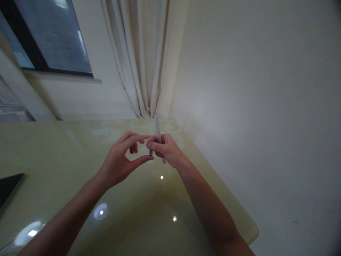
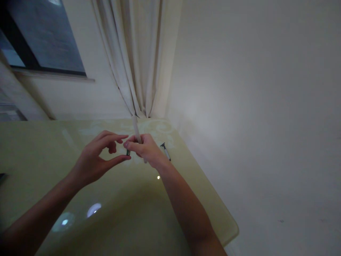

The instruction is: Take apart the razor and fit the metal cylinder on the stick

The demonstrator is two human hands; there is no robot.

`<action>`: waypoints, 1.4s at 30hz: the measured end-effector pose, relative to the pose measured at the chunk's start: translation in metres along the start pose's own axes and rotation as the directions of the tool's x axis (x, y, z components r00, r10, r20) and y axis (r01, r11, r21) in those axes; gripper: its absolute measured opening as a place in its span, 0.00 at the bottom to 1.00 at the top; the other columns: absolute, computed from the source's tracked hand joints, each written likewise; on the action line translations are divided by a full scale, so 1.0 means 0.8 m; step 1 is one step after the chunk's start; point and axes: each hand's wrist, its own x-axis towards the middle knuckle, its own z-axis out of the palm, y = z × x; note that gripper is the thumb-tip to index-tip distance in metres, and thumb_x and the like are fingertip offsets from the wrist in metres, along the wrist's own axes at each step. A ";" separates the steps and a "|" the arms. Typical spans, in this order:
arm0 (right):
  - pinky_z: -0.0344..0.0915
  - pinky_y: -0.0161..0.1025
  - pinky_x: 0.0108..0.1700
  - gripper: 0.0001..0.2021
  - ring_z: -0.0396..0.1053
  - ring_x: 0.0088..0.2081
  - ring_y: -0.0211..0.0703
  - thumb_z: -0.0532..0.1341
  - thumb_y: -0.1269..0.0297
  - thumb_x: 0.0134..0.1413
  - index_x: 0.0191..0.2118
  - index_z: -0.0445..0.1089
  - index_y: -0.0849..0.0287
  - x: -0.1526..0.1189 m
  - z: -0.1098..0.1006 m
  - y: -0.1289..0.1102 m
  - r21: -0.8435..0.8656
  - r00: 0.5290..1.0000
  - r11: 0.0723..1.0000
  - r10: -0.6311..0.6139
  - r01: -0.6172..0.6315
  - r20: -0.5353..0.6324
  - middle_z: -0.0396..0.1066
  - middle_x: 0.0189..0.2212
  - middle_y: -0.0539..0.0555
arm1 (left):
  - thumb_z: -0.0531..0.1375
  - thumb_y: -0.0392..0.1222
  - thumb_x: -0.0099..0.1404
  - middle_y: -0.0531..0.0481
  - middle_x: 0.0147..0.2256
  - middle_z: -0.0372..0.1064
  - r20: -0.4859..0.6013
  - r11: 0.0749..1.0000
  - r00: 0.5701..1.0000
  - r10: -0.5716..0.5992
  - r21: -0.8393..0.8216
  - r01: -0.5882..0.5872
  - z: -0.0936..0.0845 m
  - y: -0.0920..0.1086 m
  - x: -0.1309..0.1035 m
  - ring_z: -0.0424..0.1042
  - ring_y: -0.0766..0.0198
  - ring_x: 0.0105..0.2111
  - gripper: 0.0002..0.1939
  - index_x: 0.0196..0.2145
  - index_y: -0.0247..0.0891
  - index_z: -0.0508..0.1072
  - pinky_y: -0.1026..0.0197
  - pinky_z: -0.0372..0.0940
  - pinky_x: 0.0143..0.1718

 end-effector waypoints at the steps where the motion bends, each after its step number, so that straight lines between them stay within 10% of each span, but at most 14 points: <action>1: 0.42 0.33 0.21 0.14 0.49 0.20 0.31 0.71 0.53 0.49 0.30 0.73 0.59 -0.001 0.001 0.000 -0.030 1.000 1.000 -0.005 0.005 -0.005 0.58 0.19 0.43 | 0.72 0.48 0.64 0.50 0.40 0.70 0.015 1.000 1.000 0.003 0.005 -0.003 0.001 0.001 0.000 0.67 0.67 0.29 0.22 0.55 0.46 0.77 0.61 0.69 0.33; 16: 0.44 0.35 0.24 0.19 0.49 0.22 0.33 0.72 0.47 0.52 0.29 0.72 0.58 -0.004 0.004 -0.007 -0.097 0.998 0.993 -0.056 0.059 0.033 0.56 0.20 0.43 | 0.69 0.43 0.68 0.53 0.37 0.66 -0.048 1.000 0.999 -0.010 0.023 0.011 -0.003 -0.006 0.000 0.65 0.68 0.28 0.17 0.53 0.45 0.78 0.62 0.67 0.33; 22: 0.48 0.33 0.24 0.20 0.53 0.23 0.33 0.59 0.42 0.67 0.43 0.72 0.55 -0.002 -0.016 -0.007 -0.197 0.991 0.973 -0.132 0.123 -0.037 0.62 0.28 0.46 | 0.69 0.43 0.67 0.52 0.39 0.68 -0.101 0.990 0.985 -0.141 -0.011 0.141 -0.004 -0.016 0.003 0.65 0.69 0.27 0.17 0.53 0.44 0.78 0.63 0.67 0.31; 42: 0.49 0.38 0.32 0.27 0.55 0.28 0.39 0.50 0.44 0.75 0.26 0.59 0.56 -0.005 -0.008 -0.007 -0.492 0.981 0.850 -0.188 0.187 0.049 0.56 0.23 0.48 | 0.67 0.43 0.66 0.52 0.38 0.68 -0.125 0.973 0.966 -0.227 -0.079 0.218 0.001 -0.024 0.004 0.66 0.69 0.27 0.15 0.51 0.43 0.78 0.65 0.66 0.27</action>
